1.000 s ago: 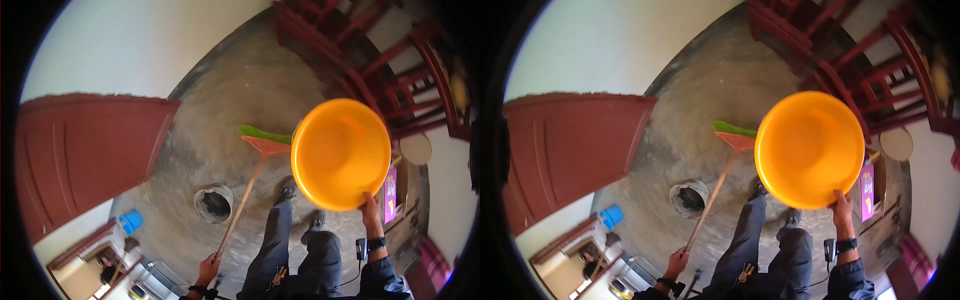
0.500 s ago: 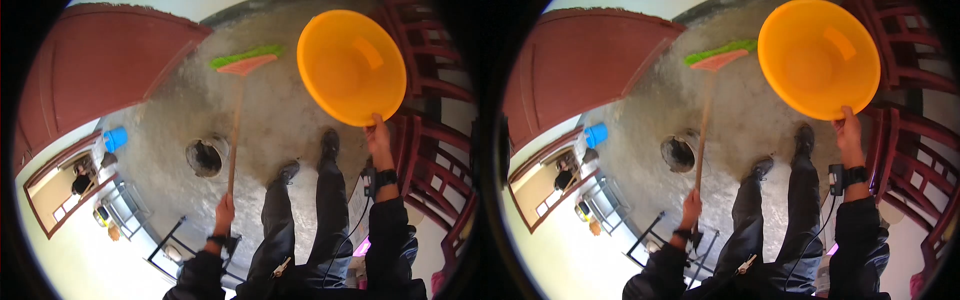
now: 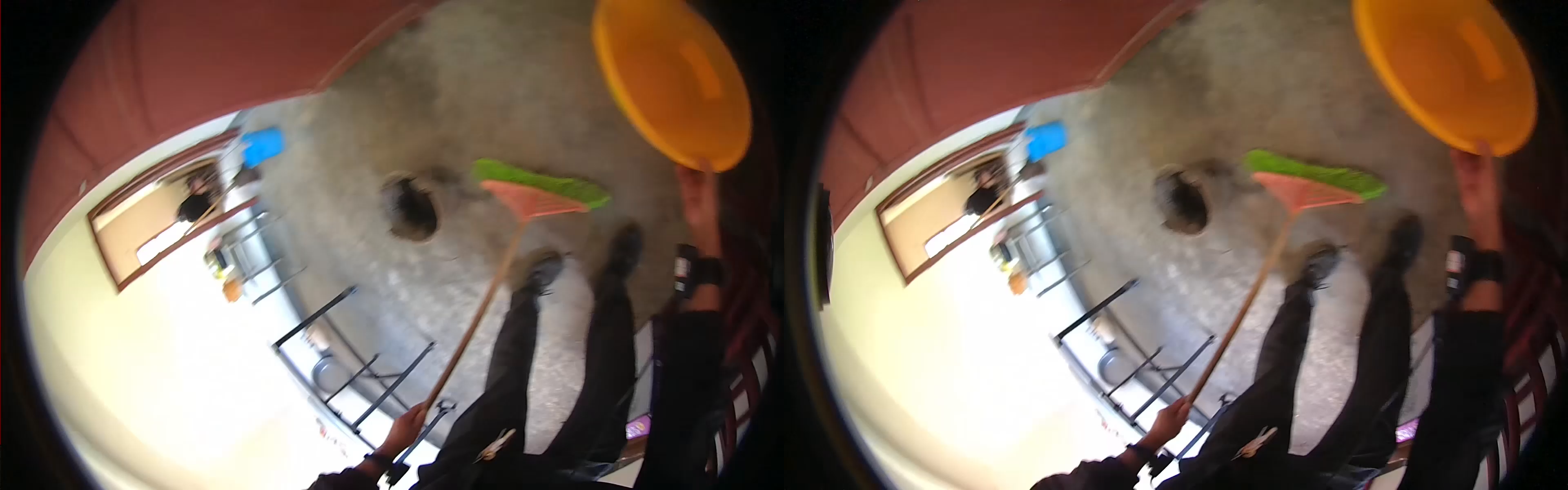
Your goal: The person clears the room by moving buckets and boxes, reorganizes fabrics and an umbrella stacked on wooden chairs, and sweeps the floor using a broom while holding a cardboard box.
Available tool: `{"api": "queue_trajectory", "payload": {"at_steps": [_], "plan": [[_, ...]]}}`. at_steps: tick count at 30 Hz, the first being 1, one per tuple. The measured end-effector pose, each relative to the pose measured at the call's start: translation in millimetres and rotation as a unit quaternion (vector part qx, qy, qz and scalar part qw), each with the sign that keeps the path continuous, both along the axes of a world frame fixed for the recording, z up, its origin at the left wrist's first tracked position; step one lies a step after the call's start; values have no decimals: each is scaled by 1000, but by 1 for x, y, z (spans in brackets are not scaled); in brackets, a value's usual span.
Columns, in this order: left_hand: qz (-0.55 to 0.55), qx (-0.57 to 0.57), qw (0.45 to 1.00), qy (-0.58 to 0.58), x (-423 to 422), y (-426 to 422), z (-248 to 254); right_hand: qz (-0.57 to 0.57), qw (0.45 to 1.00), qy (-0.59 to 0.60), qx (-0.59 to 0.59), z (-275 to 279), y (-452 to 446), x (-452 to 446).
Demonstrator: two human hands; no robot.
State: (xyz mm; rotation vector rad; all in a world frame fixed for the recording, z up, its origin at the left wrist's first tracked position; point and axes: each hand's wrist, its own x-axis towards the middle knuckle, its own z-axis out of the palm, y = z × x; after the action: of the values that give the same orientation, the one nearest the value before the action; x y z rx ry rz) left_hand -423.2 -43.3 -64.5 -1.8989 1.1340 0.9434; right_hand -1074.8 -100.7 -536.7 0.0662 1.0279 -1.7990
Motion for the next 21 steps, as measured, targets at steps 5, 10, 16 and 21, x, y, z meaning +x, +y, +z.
{"api": "queue_trajectory", "payload": {"at_steps": [5, 10, 16, 21], "plan": [[-25, -53, 998, 19, 5, -15, 15, 15, 977, 30, 210, 41, 63, 24], [-20, -76, 995, 53, 45, -57, -2, 91, 954, 104, 265, 170, 173, 137], [-22, -64, 979, 194, 120, -199, -51, -36, 932, 31, 360, 245, 322, 330], [-61, -42, 985, 154, 127, -213, -23, -110, 797, 52, 592, 409, 377, 452]]}}
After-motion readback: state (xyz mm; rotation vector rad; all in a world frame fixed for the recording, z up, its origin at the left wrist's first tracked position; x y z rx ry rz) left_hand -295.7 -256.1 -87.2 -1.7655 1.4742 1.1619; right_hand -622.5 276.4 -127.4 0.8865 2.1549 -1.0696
